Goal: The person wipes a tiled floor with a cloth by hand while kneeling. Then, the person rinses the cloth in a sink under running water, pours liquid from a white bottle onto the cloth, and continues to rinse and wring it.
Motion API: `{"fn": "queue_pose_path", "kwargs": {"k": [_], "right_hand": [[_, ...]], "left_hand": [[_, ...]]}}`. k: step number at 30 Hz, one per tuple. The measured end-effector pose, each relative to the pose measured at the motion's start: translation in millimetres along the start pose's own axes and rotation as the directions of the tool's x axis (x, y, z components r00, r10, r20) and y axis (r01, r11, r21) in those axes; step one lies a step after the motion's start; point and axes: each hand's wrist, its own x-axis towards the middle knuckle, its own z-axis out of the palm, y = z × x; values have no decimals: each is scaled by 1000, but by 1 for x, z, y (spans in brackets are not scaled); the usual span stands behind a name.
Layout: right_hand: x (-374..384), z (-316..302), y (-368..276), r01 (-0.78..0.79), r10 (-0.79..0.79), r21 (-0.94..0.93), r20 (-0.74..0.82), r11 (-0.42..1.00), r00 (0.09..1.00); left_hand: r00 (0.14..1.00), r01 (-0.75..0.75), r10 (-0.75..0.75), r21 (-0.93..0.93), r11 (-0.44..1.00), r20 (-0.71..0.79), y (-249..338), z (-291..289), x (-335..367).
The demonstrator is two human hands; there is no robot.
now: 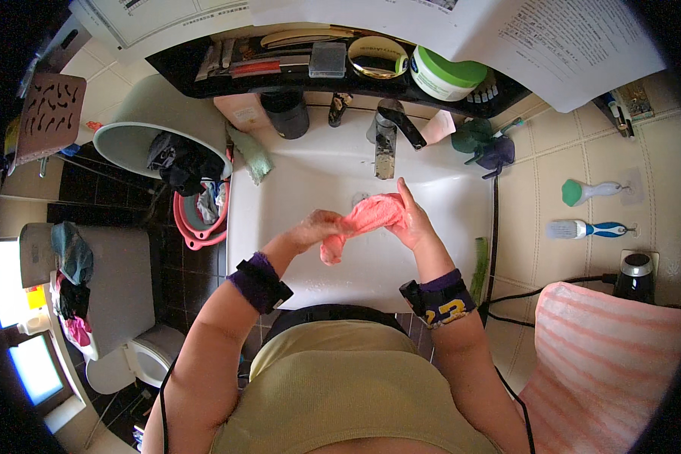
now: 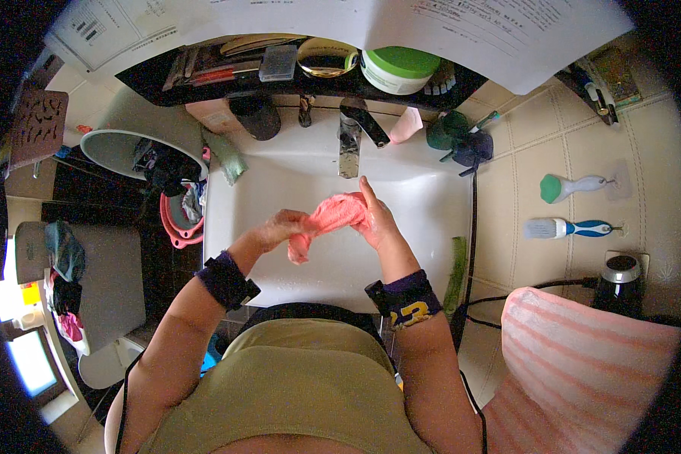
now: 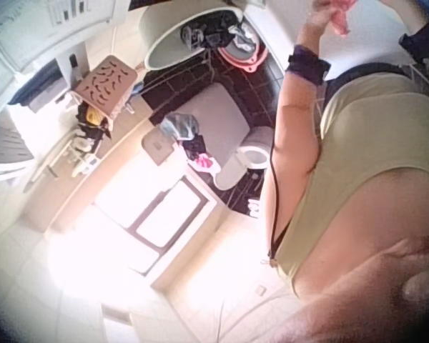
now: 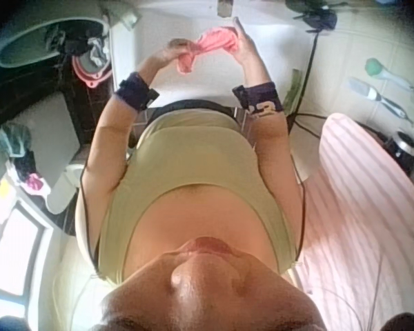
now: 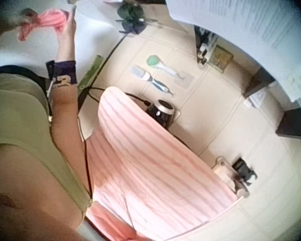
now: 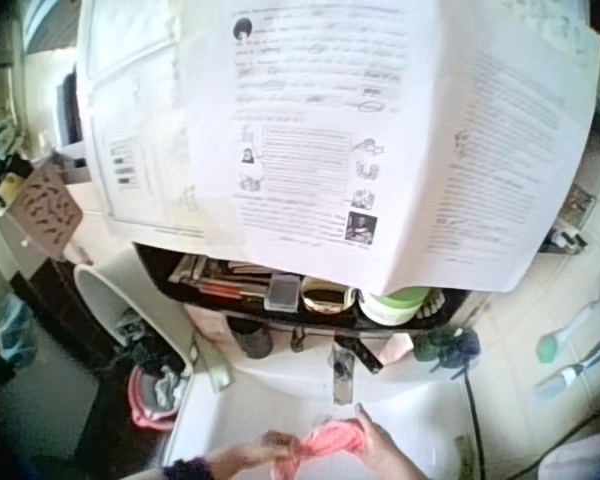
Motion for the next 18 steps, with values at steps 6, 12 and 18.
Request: {"fn": "queue_pose_path", "kwargs": {"k": [6,12,18], "right_hand": [[-9,-4,10,21,-35,71,199,997,979],[-11,7,22,133,-108,-52,340,990,934],[-6,15,49,147,-76,-275,253,950,964]], "left_hand": [[832,-295,552,795,530,-60,-16,-3,14],[963,-169,227,333,928,-143,9,25,-4],[826,-420,319,-130,898,-465,-1,24,1]]}}
